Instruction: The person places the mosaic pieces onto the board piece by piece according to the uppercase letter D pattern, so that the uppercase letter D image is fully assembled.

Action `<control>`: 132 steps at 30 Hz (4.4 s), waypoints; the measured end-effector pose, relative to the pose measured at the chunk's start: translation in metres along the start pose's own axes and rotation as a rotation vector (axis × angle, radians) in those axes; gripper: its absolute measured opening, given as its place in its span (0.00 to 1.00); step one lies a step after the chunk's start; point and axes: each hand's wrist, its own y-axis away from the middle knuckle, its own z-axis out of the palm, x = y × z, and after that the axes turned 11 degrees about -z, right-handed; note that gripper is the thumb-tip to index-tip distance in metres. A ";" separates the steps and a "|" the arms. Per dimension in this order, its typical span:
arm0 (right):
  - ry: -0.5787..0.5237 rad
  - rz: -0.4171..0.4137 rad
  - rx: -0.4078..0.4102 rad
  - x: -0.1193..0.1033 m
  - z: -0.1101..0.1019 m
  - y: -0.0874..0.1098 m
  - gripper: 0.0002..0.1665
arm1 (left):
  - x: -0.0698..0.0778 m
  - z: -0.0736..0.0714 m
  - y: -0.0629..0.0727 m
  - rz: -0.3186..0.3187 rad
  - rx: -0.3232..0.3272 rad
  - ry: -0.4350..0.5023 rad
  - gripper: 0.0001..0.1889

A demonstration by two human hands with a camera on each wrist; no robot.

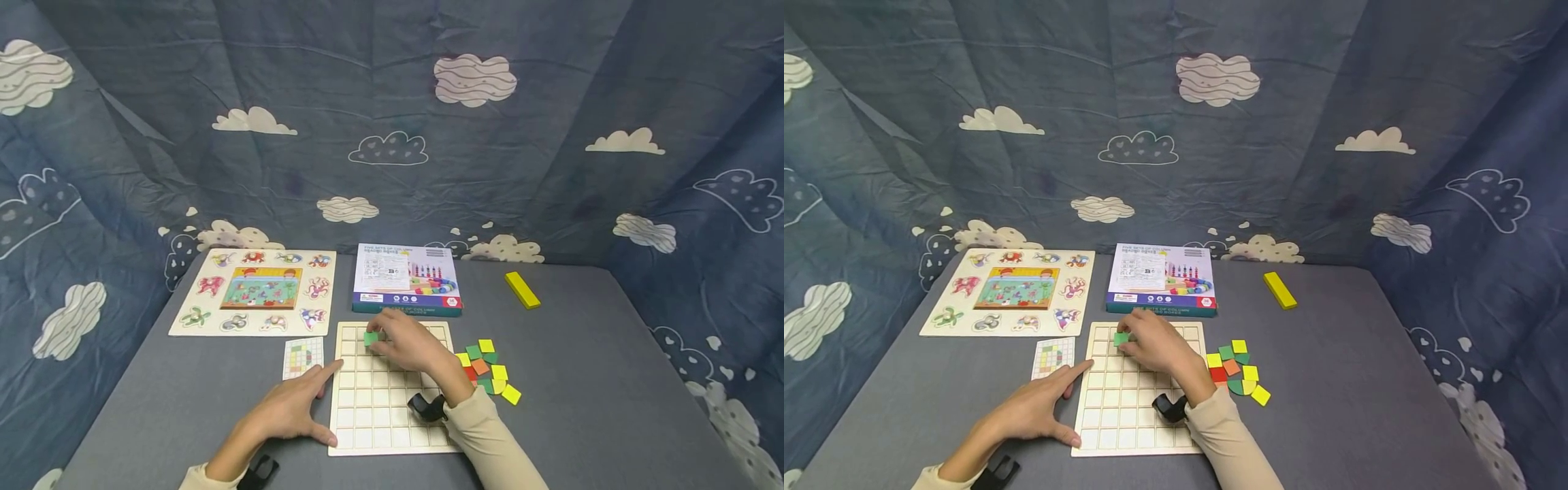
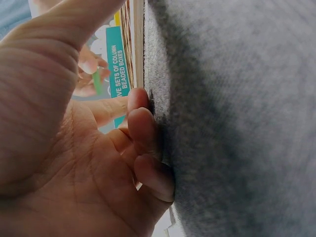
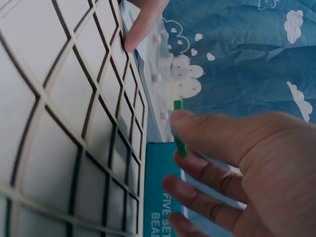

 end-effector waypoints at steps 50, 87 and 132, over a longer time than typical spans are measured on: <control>0.181 0.022 -0.007 -0.004 0.025 -0.007 0.15 | -0.002 -0.001 0.001 -0.007 0.008 -0.024 0.65; 0.006 0.092 -0.023 0.046 -0.033 0.094 0.19 | 0.001 0.000 0.003 0.004 0.035 -0.056 0.65; -0.061 0.222 -0.020 0.104 -0.051 0.125 0.12 | 0.002 -0.001 0.002 -0.018 0.005 -0.013 0.66</control>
